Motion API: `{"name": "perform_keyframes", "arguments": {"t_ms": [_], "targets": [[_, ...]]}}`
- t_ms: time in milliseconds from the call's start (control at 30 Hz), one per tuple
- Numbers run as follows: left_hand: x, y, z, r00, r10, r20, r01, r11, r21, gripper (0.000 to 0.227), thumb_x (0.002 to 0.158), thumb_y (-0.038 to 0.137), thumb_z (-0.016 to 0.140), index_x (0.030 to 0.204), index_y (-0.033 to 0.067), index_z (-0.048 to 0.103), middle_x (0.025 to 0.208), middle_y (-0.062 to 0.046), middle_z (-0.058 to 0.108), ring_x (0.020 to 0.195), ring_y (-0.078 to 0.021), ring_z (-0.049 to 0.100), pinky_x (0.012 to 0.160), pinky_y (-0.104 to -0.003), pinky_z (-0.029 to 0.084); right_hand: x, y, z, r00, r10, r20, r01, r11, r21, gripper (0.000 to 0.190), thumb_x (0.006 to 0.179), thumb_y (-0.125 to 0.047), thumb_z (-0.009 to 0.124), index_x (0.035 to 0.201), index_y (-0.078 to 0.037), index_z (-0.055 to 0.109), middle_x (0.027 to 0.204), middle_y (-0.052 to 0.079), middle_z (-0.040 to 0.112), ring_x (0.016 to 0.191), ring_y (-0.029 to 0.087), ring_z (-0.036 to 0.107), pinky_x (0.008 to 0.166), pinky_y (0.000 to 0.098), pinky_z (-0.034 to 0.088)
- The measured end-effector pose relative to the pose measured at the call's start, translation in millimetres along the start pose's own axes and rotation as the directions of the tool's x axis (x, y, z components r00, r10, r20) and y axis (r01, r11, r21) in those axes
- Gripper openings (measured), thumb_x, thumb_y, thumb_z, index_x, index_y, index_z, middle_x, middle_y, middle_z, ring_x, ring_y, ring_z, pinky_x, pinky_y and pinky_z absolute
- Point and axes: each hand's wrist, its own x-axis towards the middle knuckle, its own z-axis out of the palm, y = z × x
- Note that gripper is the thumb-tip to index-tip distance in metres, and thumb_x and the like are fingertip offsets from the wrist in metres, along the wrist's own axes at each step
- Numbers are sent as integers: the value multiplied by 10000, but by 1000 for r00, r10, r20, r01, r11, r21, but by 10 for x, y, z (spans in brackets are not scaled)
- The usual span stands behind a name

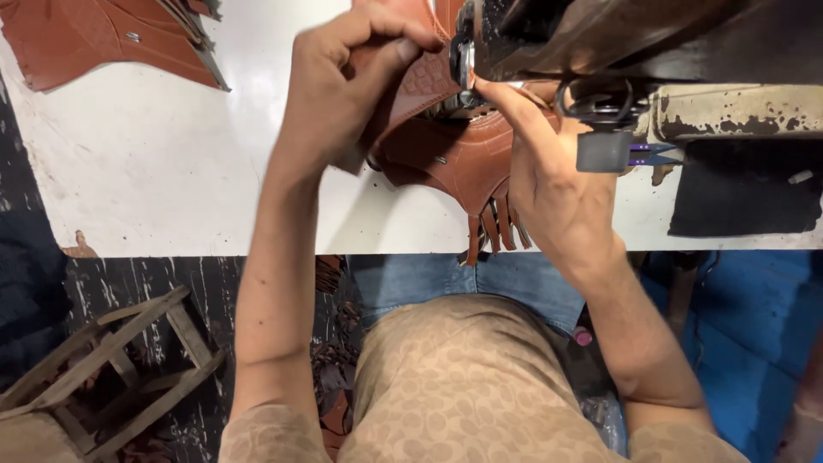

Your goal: Stitching together leather pieces to form shoe uppers using an industrial sewing machine.

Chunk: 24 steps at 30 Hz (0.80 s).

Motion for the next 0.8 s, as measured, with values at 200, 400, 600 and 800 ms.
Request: {"name": "perform_keyframes", "arguments": {"t_ms": [200, 400, 600, 800], "targets": [[-346, -60, 366, 965, -10, -263, -11, 997, -78, 143, 1086, -24, 617, 1173, -7, 729, 1122, -53, 753, 1042, -103, 709, 934, -247, 591, -36, 98, -4, 997, -23, 71, 26, 999, -39, 554, 1003, 147, 588, 1476, -140, 617, 953, 187, 691, 804, 315, 669, 793, 430, 494], [-547, -87, 711, 886, -30, -463, -34, 991, -130, 150, 1098, 6, 606, 1202, 1, 714, 1157, -71, 744, 1098, -116, 705, 1000, -263, 584, 112, 56, -53, 990, -141, 16, 140, 989, 41, 580, 927, 189, 549, 1427, -104, 572, 1128, 200, 718, 1005, 337, 722, 888, 406, 535], [-636, -37, 945, 793, -166, -586, 119, 986, -118, 158, 1069, 63, 621, 1169, 20, 734, 1027, -51, 750, 743, -45, 552, 639, -202, 421, -14, 231, 67, 987, -162, -14, 163, 985, 49, 495, 1011, 178, 557, 1463, -20, 592, 1157, 192, 721, 966, 293, 719, 843, 386, 562], [-705, 161, 993, 812, -92, -577, 121, 993, 12, 168, 1089, 92, 619, 1206, 30, 722, 1063, -16, 752, 832, -5, 576, 721, -195, 457, -211, -14, 208, 992, 49, -119, -11, 953, 302, 401, 998, 44, 652, 1389, 15, 562, 1118, 179, 693, 1001, 222, 688, 869, 336, 566]]}}
